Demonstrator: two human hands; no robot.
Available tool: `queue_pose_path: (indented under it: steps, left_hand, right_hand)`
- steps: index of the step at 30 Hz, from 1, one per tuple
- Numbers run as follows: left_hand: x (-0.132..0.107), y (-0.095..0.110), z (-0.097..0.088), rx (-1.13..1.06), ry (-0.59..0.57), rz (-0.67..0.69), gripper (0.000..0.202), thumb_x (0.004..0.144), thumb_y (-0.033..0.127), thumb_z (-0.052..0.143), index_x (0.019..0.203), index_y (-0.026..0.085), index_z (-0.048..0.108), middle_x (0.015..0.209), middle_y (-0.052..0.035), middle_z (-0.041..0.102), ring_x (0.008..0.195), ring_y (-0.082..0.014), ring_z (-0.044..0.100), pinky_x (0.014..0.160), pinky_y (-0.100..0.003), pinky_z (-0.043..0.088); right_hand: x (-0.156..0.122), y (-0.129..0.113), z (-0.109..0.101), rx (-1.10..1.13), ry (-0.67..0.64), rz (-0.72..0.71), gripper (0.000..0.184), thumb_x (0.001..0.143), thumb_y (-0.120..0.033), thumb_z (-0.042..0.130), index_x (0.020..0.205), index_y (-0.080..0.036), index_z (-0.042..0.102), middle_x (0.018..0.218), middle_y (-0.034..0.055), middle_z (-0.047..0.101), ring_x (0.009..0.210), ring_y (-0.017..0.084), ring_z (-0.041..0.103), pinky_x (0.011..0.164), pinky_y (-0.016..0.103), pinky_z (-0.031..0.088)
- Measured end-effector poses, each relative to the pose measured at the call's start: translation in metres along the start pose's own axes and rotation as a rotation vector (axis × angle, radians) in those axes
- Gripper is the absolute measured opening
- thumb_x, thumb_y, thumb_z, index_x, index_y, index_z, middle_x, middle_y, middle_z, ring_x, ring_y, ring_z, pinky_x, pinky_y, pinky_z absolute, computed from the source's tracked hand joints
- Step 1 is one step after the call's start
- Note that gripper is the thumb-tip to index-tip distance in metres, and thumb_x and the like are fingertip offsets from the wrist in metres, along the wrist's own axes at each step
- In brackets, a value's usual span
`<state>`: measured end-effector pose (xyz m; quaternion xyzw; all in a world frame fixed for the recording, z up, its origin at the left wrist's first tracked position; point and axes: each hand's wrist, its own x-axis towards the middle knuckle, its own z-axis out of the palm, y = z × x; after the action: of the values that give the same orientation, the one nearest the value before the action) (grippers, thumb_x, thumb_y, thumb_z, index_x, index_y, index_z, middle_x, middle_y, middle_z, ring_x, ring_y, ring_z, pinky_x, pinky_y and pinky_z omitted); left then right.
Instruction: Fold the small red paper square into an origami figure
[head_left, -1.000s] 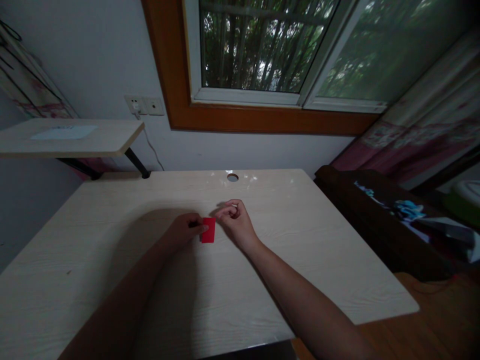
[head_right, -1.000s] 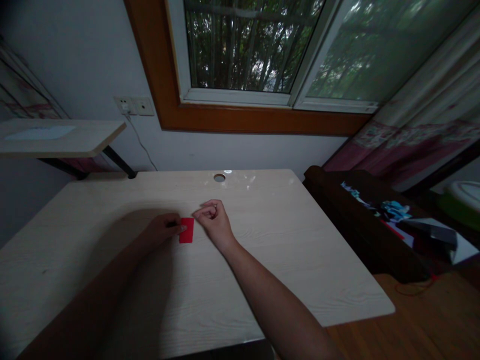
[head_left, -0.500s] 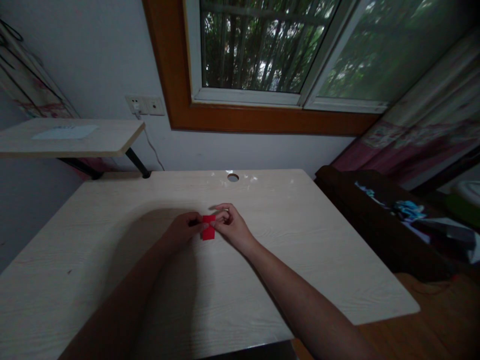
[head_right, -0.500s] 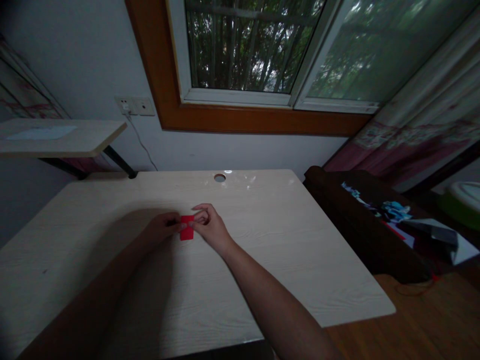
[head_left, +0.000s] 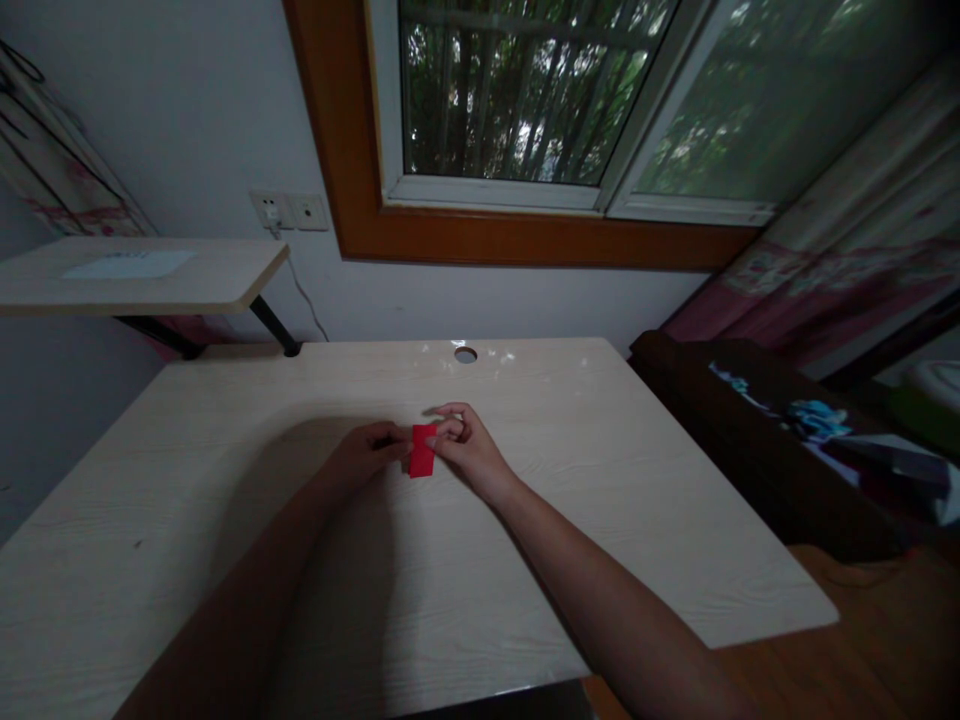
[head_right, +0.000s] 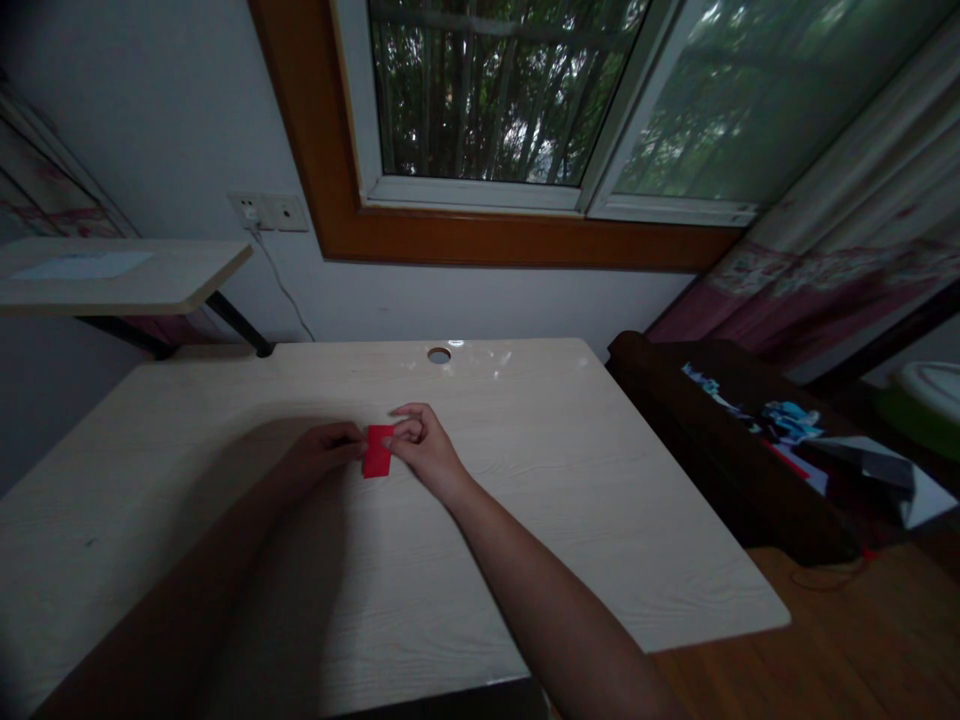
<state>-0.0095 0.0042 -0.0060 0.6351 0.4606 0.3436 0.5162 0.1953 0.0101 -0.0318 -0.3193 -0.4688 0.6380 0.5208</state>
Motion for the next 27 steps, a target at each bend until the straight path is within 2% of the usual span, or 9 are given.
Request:
queue_pose_path:
  steps: [7, 17, 27]
  left_hand:
    - [0.0003, -0.0008, 0.0001, 0.054, 0.029, 0.012, 0.025, 0.076, 0.039, 0.07, 0.071, 0.015, 0.066, 0.068, 0.0008, 0.063, 0.068, -0.0146, 0.056, 0.068, -0.025, 0.042]
    - [0.0029, -0.0066, -0.0029, 0.057, -0.016, 0.022, 0.026, 0.076, 0.042, 0.069, 0.074, 0.016, 0.066, 0.073, -0.0006, 0.066, 0.072, -0.0162, 0.059, 0.073, -0.027, 0.045]
    - [0.0021, -0.0054, -0.0016, 0.072, -0.017, 0.013, 0.026, 0.075, 0.041, 0.071, 0.075, 0.015, 0.067, 0.071, -0.0002, 0.065, 0.069, -0.0153, 0.057, 0.07, -0.027, 0.044]
  right_hand:
    - [-0.0008, 0.0016, -0.0002, 0.009, -0.068, 0.011, 0.047, 0.069, -0.021, 0.081, 0.109, -0.026, 0.056, 0.073, -0.0068, 0.063, 0.059, 0.009, 0.057, 0.063, 0.024, 0.044]
    - [-0.0017, -0.0008, 0.0012, 0.036, -0.087, 0.033, 0.051, 0.069, -0.028, 0.084, 0.11, -0.026, 0.055, 0.075, -0.0066, 0.065, 0.062, 0.009, 0.06, 0.066, 0.024, 0.048]
    - [-0.0033, -0.0003, 0.0028, 0.028, -0.114, 0.051, 0.055, 0.067, -0.032, 0.086, 0.112, -0.026, 0.055, 0.075, -0.005, 0.069, 0.063, 0.013, 0.064, 0.066, 0.027, 0.049]
